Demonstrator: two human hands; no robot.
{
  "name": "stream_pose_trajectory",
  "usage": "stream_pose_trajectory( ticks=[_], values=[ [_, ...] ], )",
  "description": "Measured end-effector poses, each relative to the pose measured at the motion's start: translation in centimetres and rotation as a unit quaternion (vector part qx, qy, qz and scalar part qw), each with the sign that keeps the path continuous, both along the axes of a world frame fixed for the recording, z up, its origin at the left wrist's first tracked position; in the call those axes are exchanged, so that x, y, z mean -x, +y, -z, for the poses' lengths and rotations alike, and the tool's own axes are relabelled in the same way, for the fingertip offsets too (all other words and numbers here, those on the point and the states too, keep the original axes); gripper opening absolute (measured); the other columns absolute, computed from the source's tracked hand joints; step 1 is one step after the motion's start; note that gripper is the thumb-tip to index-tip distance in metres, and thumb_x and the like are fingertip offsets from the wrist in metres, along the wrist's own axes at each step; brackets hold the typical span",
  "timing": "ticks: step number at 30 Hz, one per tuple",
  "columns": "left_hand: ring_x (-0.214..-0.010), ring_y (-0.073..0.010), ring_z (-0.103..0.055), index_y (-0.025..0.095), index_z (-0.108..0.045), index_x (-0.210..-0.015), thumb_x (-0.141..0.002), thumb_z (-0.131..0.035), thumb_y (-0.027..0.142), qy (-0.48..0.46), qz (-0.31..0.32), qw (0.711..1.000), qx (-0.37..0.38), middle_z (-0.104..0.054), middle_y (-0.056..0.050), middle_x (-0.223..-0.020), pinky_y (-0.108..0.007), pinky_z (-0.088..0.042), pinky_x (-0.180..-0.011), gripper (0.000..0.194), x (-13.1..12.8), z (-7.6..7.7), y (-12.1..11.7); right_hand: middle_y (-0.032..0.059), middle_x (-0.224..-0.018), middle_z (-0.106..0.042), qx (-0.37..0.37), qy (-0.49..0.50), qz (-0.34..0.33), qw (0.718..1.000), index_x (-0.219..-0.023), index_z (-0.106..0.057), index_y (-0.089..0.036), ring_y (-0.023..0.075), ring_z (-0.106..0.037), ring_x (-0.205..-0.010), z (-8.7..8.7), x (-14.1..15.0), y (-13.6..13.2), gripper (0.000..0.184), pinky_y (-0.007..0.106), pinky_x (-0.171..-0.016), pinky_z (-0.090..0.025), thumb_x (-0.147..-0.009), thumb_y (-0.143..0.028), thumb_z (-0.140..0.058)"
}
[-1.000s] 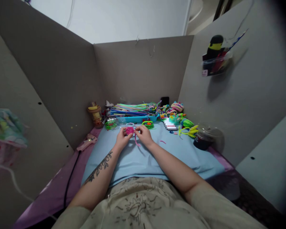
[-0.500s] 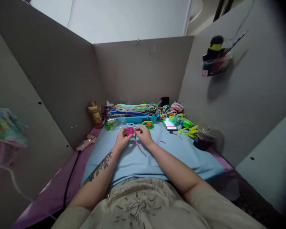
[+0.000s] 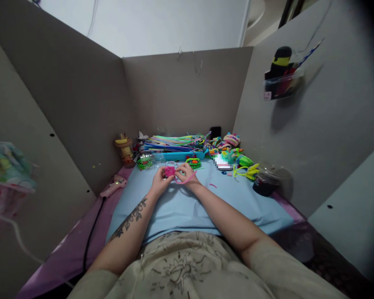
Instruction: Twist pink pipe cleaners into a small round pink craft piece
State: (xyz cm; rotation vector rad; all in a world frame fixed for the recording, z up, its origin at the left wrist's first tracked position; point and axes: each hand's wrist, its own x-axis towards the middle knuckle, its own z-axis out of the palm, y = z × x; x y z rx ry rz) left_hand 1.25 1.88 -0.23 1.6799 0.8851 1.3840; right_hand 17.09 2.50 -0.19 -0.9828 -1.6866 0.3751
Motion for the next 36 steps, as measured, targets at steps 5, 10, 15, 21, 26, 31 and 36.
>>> stream_pose_trajectory(
  ticks=[5,10,15,21,26,31,36],
  values=[
    [-0.079,-0.0163,-0.062,0.016,-0.052,-0.098,-0.066,-0.068,0.03,-0.01,-0.024,1.0,-0.003,-0.064,-0.005,-0.092,-0.029,-0.048,-0.074,0.039,0.0,0.2,0.2,0.0029,-0.082,-0.053,-0.002,-0.015,0.002,1.0,-0.08,-0.067,-0.021,0.0156,-0.054,-0.077,-0.1,0.2,-0.2,0.01,0.028,-0.068,-0.045,-0.071,-0.024,-0.064],
    [-0.079,-0.0165,-0.063,0.016,-0.051,-0.098,-0.065,-0.07,0.031,-0.022,-0.01,1.0,0.012,-0.064,-0.005,-0.092,-0.029,-0.049,-0.074,0.041,-0.1,0.0,0.2,0.0031,-0.083,-0.056,-0.024,-0.002,0.028,0.999,-0.083,-0.064,-0.02,0.0166,-0.053,-0.079,-0.1,0.4,-0.2,0.014,0.029,-0.07,-0.045,-0.07,-0.024,-0.064],
    [-0.082,-0.0174,-0.063,0.015,-0.053,-0.098,-0.067,-0.068,0.034,-0.045,0.036,0.998,0.04,-0.065,-0.007,-0.095,-0.031,-0.049,-0.079,0.04,-0.4,-0.3,-0.1,0.0029,-0.081,-0.056,-0.053,0.009,0.059,0.997,-0.077,-0.062,-0.02,0.0177,-0.053,-0.082,-0.1,0.2,-0.2,0.008,0.031,-0.077,-0.043,-0.07,-0.025,-0.064],
    [-0.082,-0.0176,-0.063,0.014,-0.054,-0.098,-0.07,-0.066,0.035,-0.043,0.043,0.997,0.04,-0.066,-0.007,-0.093,-0.03,-0.049,-0.077,0.037,-0.4,-0.3,-0.2,0.0027,-0.08,-0.053,-0.052,0.007,0.063,0.997,-0.071,-0.067,-0.021,0.0182,-0.053,-0.082,0.2,0.1,0.2,0.005,0.034,-0.081,-0.042,-0.07,-0.026,-0.066],
    [-0.082,-0.0177,-0.063,0.015,-0.056,-0.097,-0.071,-0.065,0.032,-0.001,0.036,0.999,0.016,-0.066,-0.007,-0.093,-0.03,-0.049,-0.077,0.033,-0.1,0.0,-0.1,0.0021,-0.081,-0.051,-0.007,0.027,0.048,0.998,-0.063,-0.065,-0.02,0.0174,-0.053,-0.079,0.1,-0.1,0.4,0.009,0.035,-0.081,-0.042,-0.066,-0.028,-0.068],
    [-0.082,-0.0185,-0.064,0.016,-0.057,-0.097,-0.07,-0.065,0.029,0.032,0.025,0.999,-0.008,-0.066,-0.006,-0.091,-0.031,-0.049,-0.077,0.031,-0.1,0.2,0.1,0.0008,-0.079,-0.049,0.031,0.016,0.011,0.999,-0.058,-0.06,-0.019,0.0163,-0.053,-0.078,0.1,-0.6,0.5,0.014,0.035,-0.082,-0.041,-0.065,-0.027,-0.067],
    [-0.082,-0.0186,-0.063,0.016,-0.057,-0.097,-0.069,-0.066,0.03,0.042,0.003,0.999,-0.027,-0.066,-0.006,-0.09,-0.031,-0.049,-0.076,0.032,-0.2,0.1,0.0,0.0005,-0.078,-0.049,0.05,0.009,-0.019,0.999,-0.057,-0.058,-0.018,0.0161,-0.052,-0.079,0.1,-0.6,0.5,0.014,0.033,-0.08,-0.042,-0.066,-0.026,-0.066]
  ],
)
